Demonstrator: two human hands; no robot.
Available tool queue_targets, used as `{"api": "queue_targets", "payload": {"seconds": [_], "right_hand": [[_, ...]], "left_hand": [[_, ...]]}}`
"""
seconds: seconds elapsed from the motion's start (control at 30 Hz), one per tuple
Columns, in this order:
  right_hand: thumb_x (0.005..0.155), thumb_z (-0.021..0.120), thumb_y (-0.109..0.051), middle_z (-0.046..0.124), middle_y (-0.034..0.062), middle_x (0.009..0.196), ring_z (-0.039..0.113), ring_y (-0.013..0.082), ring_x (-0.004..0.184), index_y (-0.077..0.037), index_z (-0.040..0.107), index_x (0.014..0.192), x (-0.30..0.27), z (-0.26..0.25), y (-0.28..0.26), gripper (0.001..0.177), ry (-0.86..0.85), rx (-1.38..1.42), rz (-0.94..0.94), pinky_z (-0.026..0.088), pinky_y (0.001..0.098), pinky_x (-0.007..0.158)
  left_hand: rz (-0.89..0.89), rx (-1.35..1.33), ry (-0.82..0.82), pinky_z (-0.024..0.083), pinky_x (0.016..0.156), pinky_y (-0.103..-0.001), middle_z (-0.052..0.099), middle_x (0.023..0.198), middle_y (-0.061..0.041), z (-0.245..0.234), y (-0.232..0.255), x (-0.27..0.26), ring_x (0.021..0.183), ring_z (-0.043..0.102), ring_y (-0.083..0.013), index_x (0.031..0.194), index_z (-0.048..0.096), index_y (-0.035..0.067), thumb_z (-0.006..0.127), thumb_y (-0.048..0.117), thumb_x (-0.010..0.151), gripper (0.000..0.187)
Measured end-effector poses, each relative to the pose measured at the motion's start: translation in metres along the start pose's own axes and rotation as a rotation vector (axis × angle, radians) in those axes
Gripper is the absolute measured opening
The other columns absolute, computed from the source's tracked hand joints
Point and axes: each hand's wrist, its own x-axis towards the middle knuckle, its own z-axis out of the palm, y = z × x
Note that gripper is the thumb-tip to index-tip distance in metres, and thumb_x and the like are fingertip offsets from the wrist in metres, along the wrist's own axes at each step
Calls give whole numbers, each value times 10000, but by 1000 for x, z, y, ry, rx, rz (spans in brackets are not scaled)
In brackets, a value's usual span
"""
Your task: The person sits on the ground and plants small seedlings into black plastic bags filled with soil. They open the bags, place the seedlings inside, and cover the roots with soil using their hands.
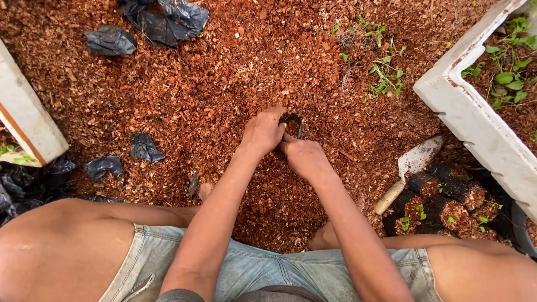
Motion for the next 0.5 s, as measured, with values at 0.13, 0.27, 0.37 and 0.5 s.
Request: {"api": "queue_targets", "payload": {"seconds": [0.13,0.27,0.37,0.5], "right_hand": [[968,584,-59,649,234,1359,794,249,747,-21,693,1272,-7,-59,-19,325,-16,77,36,623,273,547],[931,729,-308,569,245,1468,787,344,921,34,602,1372,-8,-81,-33,572,-55,135,128,659,411,749],[963,674,-187,624,238,1403,795,312,827,-18,669,1314,5,-7,-12,389,37,94,89,667,417,679],[959,619,-60,731,178,1252,792,224,785,-80,734,1235,15,58,16,299,55,-131,12,621,292,601]], "left_hand": [[-29,-1,36,604,795,-454,747,915,-166,26,-30,17,850,746,-307,1008,726,67,581,91,984,148],[-25,48,81,605,743,-542,745,915,-249,29,-35,23,889,741,-435,976,726,26,648,179,903,186],[-77,62,75,634,767,-428,742,1010,-210,30,-23,9,857,758,-336,1116,712,86,623,143,918,224],[-24,62,68,580,902,-555,643,1281,-237,30,-28,18,1028,715,-441,1343,552,103,647,199,928,436]]}}
